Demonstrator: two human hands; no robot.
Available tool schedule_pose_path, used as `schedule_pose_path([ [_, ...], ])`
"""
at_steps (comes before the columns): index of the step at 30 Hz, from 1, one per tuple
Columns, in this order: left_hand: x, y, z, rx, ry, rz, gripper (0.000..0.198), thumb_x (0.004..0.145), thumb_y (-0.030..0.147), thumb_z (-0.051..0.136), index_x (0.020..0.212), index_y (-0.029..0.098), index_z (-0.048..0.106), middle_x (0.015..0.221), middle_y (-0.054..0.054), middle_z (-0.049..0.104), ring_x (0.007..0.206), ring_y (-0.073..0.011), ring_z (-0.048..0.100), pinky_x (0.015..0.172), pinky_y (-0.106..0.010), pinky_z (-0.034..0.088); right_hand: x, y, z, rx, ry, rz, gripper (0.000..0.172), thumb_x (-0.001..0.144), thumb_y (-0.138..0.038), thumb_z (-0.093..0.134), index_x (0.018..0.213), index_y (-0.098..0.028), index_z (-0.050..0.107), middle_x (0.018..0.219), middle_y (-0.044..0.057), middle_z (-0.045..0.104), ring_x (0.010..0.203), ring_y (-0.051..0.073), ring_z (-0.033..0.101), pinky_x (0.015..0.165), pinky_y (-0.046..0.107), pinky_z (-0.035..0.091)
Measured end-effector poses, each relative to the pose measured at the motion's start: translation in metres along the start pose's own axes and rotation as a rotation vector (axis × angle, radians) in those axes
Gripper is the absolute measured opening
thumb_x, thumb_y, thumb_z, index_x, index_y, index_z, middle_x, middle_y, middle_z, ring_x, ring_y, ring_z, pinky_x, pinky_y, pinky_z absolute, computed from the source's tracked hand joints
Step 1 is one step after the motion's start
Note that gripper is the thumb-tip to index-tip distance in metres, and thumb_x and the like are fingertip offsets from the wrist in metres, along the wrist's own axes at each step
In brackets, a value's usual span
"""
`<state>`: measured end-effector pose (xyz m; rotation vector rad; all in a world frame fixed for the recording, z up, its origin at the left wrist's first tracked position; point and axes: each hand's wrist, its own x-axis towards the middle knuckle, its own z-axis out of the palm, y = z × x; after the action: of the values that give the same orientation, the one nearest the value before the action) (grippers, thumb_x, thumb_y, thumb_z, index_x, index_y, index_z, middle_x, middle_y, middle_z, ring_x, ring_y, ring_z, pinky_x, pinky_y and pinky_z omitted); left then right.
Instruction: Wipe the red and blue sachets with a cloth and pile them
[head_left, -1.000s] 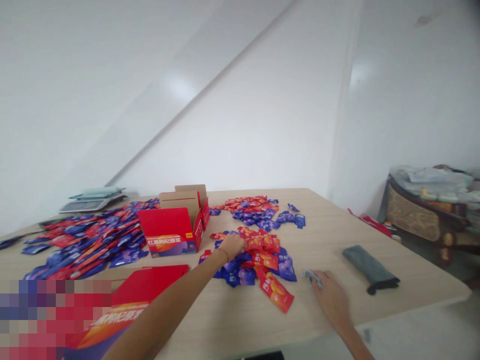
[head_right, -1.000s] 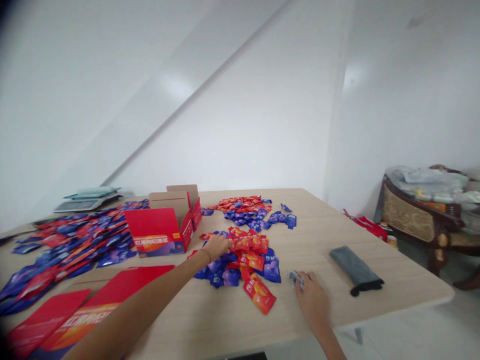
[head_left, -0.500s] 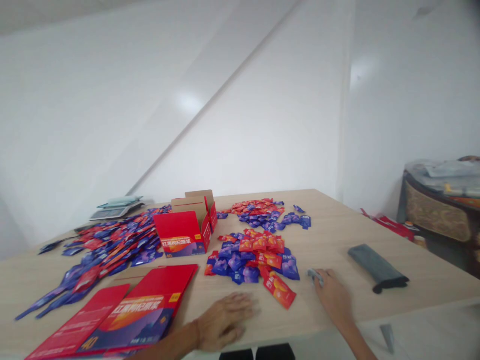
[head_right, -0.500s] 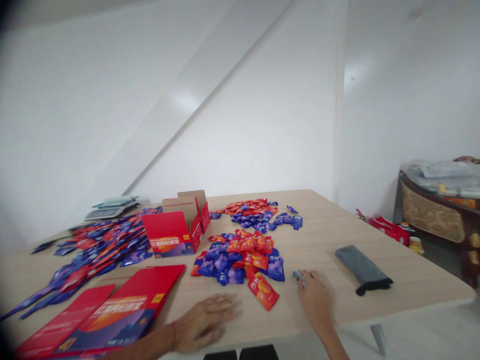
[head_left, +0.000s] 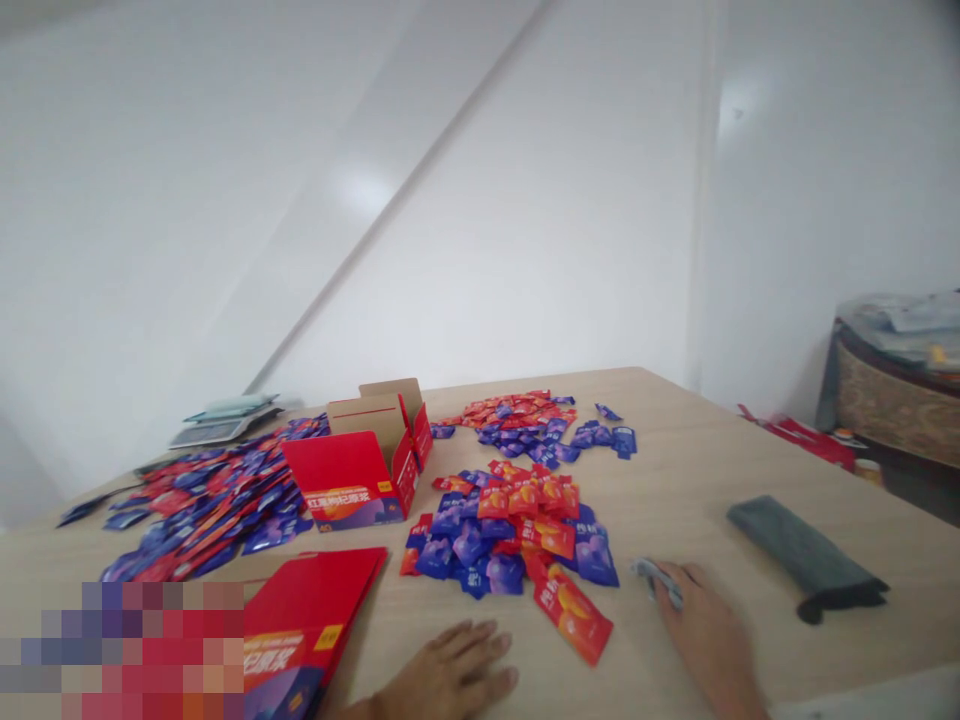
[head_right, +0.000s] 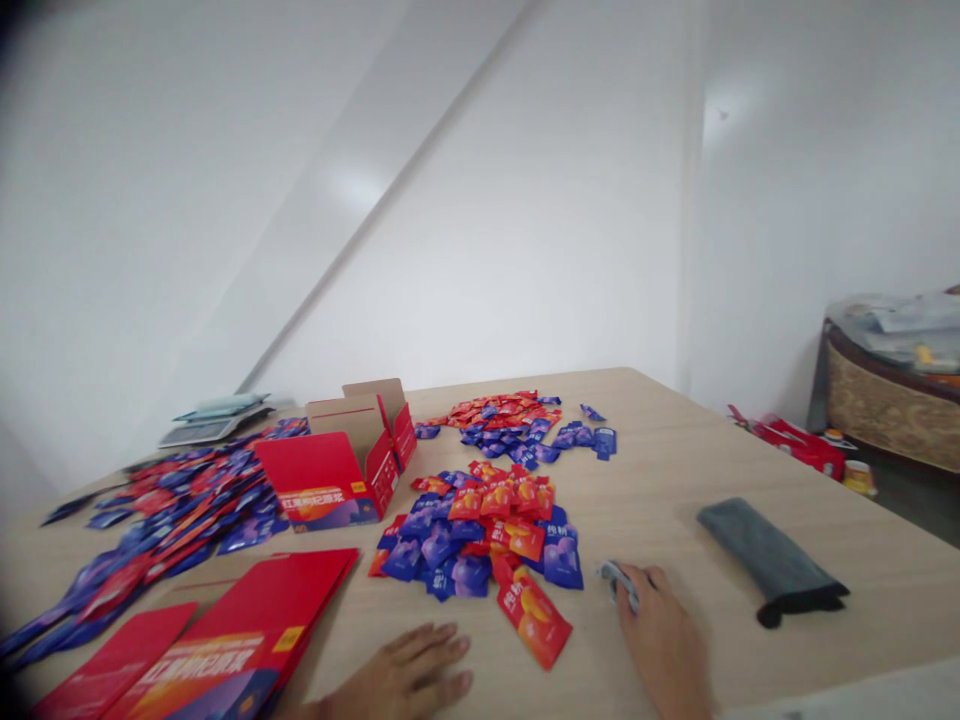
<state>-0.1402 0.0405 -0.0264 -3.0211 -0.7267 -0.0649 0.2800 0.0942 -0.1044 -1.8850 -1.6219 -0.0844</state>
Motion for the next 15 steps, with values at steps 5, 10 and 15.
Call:
schedule_pose_path([
  [5,0.046,-0.038,-0.066,0.129,0.022,0.161,0.049,0.104,0.046,0.049,0.149,0.026,0.052,0.134,-0.011,0.071,0.118,-0.0284,0.067,0.097,-0.04,0.057,0.0,0.003,0.004,0.053,0.019,0.048,0.047,0.098,-0.048,0.036,0.111,-0.029,0.077,0.109,0.007,0.074,0.068,0.021,0.069,0.059,0.035,0.051],
  [10,0.131,-0.153,-0.102,0.372,-0.06,-0.718,0.037,0.106,0.018,0.045,0.139,0.023,0.06,0.132,-0.016,0.068,0.123,-0.0307,0.064,0.095,-0.044,0.056,-0.003,0.015,0.014,0.122,0.023,0.065,0.046,0.093,-0.055,0.041,0.11,-0.032,0.077,0.113,0.008,0.073,0.076,0.024,0.071,0.063,0.039,0.056],
  [15,0.185,-0.298,-0.061,0.374,-0.161,-1.06,0.028,0.104,0.026,0.062,0.129,0.014,0.066,0.129,-0.017,0.067,0.121,-0.0334,0.065,0.098,-0.053,0.056,-0.003,0.043,0.04,0.208,0.022,0.089,0.048,0.082,-0.059,0.05,0.123,-0.05,0.072,0.106,0.01,0.072,0.093,0.035,0.07,0.073,0.051,0.06],
])
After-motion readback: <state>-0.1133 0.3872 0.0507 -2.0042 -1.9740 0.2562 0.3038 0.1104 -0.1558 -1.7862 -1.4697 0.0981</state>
